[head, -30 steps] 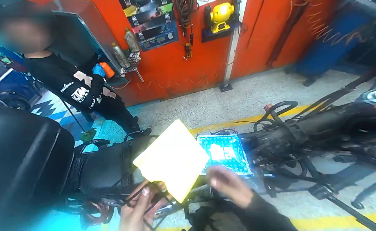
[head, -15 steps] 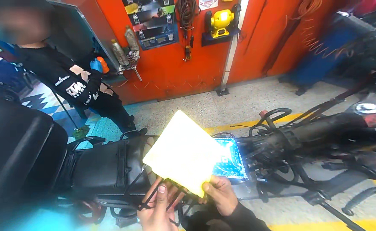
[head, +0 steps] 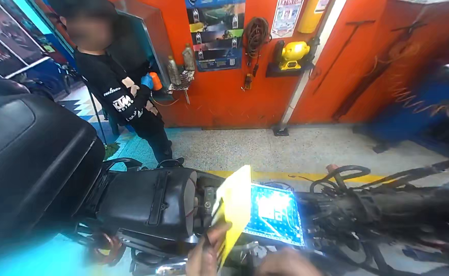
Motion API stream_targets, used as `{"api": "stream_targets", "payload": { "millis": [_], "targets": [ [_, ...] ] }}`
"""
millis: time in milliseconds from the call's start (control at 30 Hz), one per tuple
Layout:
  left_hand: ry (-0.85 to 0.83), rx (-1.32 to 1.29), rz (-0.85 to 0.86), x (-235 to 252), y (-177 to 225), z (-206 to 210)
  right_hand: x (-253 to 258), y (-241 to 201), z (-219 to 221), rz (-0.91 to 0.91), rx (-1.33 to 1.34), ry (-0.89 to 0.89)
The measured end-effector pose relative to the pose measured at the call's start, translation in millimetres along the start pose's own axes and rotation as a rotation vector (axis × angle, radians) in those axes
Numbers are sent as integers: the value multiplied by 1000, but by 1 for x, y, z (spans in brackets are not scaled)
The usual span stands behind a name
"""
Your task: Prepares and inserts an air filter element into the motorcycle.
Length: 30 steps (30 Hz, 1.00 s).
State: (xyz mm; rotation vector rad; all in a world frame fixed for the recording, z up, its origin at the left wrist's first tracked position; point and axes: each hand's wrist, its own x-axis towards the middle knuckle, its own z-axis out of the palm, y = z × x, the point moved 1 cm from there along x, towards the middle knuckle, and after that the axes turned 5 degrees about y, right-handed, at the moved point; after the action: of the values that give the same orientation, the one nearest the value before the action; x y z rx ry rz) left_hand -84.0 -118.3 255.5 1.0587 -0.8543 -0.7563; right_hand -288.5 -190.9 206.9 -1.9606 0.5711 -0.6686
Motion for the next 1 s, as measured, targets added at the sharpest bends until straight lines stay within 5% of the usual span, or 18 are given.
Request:
{"api": "stream_targets", "payload": {
  "millis": [133, 300, 433, 533, 900, 1000],
  "targets": [
    [-314, 187, 173, -9, 10, -4, 32, -41, -68, -335, -326, 468],
    [-416, 143, 112, -17, 20, -4, 60, -47, -87, -462, -268, 283],
    [-377, -38, -98, -27, 18, -7, 57, -48, -76, -451, -22, 322],
    [-508, -105, -225, -23, 27, -8, 55, -52, -70, -415, 45, 327],
    [-390, -19, -480, -48, 22, 7, 42, -64, -52, -403, -224, 306],
    [-352, -209, -529, -50, 12, 5, 48, -63, -57, -440, -300, 276]
  ]
}}
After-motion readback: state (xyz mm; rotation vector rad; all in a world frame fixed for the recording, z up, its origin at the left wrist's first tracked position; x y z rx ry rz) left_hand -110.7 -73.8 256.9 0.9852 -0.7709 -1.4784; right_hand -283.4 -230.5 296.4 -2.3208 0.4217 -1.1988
